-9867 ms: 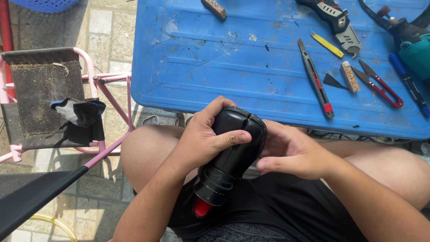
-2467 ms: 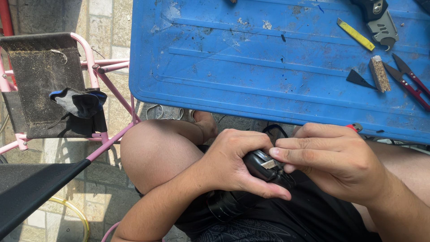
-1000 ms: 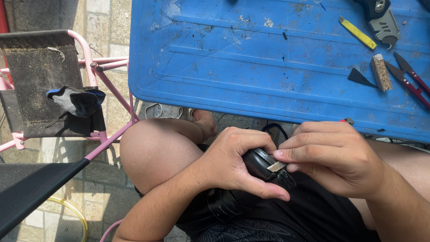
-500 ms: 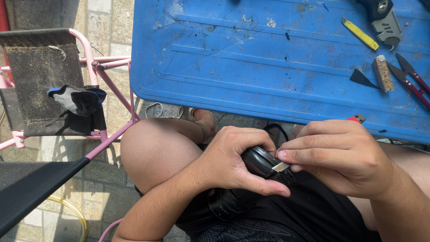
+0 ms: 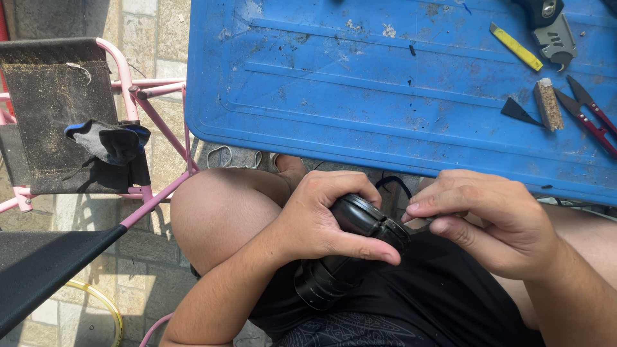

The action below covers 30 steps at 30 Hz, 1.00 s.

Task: The person uses a utility knife to scrape and trim the edges of a black shoe. They hold the shoe steady with one hand while carefully working the blade along the seams and sole. The person turns the shoe over to inspect the sole and continues scraping different areas.

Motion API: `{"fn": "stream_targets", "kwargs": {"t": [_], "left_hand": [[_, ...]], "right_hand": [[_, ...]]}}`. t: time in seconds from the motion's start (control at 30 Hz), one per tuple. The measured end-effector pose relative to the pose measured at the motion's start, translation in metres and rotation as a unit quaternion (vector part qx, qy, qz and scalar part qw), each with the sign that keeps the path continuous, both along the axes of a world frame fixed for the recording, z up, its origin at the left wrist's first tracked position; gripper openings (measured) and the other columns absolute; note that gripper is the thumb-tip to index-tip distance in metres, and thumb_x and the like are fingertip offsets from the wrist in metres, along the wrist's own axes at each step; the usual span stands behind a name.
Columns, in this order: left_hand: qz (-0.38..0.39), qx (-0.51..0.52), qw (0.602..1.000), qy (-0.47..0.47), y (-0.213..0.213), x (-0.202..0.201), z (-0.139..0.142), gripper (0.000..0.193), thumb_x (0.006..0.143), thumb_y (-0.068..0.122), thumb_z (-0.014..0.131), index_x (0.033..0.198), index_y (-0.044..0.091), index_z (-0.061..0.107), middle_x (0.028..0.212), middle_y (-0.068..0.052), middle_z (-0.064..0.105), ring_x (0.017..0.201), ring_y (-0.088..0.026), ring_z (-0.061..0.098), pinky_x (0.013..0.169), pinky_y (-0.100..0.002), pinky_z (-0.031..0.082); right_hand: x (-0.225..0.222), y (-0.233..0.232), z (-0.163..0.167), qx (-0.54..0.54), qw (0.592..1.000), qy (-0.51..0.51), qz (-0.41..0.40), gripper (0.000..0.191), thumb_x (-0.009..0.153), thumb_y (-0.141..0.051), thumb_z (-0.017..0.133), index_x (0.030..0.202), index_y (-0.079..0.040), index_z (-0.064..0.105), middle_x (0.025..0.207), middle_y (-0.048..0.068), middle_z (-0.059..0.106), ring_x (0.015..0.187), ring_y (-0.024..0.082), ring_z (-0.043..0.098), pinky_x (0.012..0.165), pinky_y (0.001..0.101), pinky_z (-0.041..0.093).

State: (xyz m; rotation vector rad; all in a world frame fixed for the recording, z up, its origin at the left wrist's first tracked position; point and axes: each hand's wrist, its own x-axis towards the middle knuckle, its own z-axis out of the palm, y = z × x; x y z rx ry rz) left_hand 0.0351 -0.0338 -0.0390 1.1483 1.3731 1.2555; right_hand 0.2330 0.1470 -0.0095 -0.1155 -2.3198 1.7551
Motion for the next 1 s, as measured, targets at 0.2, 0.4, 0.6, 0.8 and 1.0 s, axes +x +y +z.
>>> {"fn": "stream_targets", "kwargs": {"t": [0.2,0.4,0.6,0.8,1.0], "left_hand": [[0.007,-0.001,1.000,-0.029,-0.002,-0.006,-0.005,0.056,0.066,0.051,0.092,0.096,0.010,0.069,0.085,0.004,0.069,0.080,-0.006,0.068,0.072,-0.023,0.054],[0.063,-0.006,0.994,0.089,0.001,0.007,0.003,0.058,0.065,0.054,0.090,0.098,0.010,0.070,0.086,0.001,0.072,0.080,-0.010,0.073,0.072,-0.025,0.057],[0.118,0.001,0.964,0.239,0.004,0.031,0.013,0.061,0.072,0.062,0.083,0.097,0.008,0.066,0.085,-0.001,0.070,0.073,-0.013,0.073,0.064,-0.027,0.058],[0.092,-0.029,0.958,0.270,0.005,0.036,0.004,0.058,0.080,0.059,0.080,0.099,0.009,0.060,0.081,-0.001,0.067,0.071,-0.013,0.074,0.060,-0.026,0.059],[0.107,-0.012,0.958,0.266,0.005,0.036,-0.003,0.070,0.083,0.056,0.081,0.120,0.007,0.049,0.089,-0.003,0.070,0.082,-0.017,0.076,0.069,-0.028,0.061]], "right_hand": [[0.000,-0.007,-0.001,-0.006,0.999,-0.008,-0.030,0.034,0.084,-0.007,0.076,0.116,-0.001,0.069,0.093,0.007,0.076,0.085,0.014,0.074,0.074,0.0259,0.057],[-0.008,-0.016,0.004,0.085,0.994,0.003,-0.072,0.029,0.080,-0.005,0.079,0.107,-0.001,0.069,0.095,0.011,0.073,0.081,0.015,0.072,0.068,0.0252,0.056],[-0.016,-0.013,0.012,0.205,0.974,0.022,-0.092,0.021,0.078,-0.005,0.081,0.094,-0.001,0.069,0.088,0.010,0.071,0.072,0.018,0.069,0.061,0.0273,0.053],[-0.022,-0.011,0.016,0.318,0.945,0.046,-0.069,0.032,0.074,-0.017,0.089,0.090,0.001,0.068,0.084,0.010,0.070,0.066,0.019,0.066,0.053,0.0303,0.048],[-0.022,-0.012,0.018,0.375,0.926,0.021,-0.043,0.036,0.072,-0.027,0.085,0.089,-0.002,0.065,0.088,0.009,0.068,0.067,0.021,0.066,0.056,0.0322,0.050]]}}
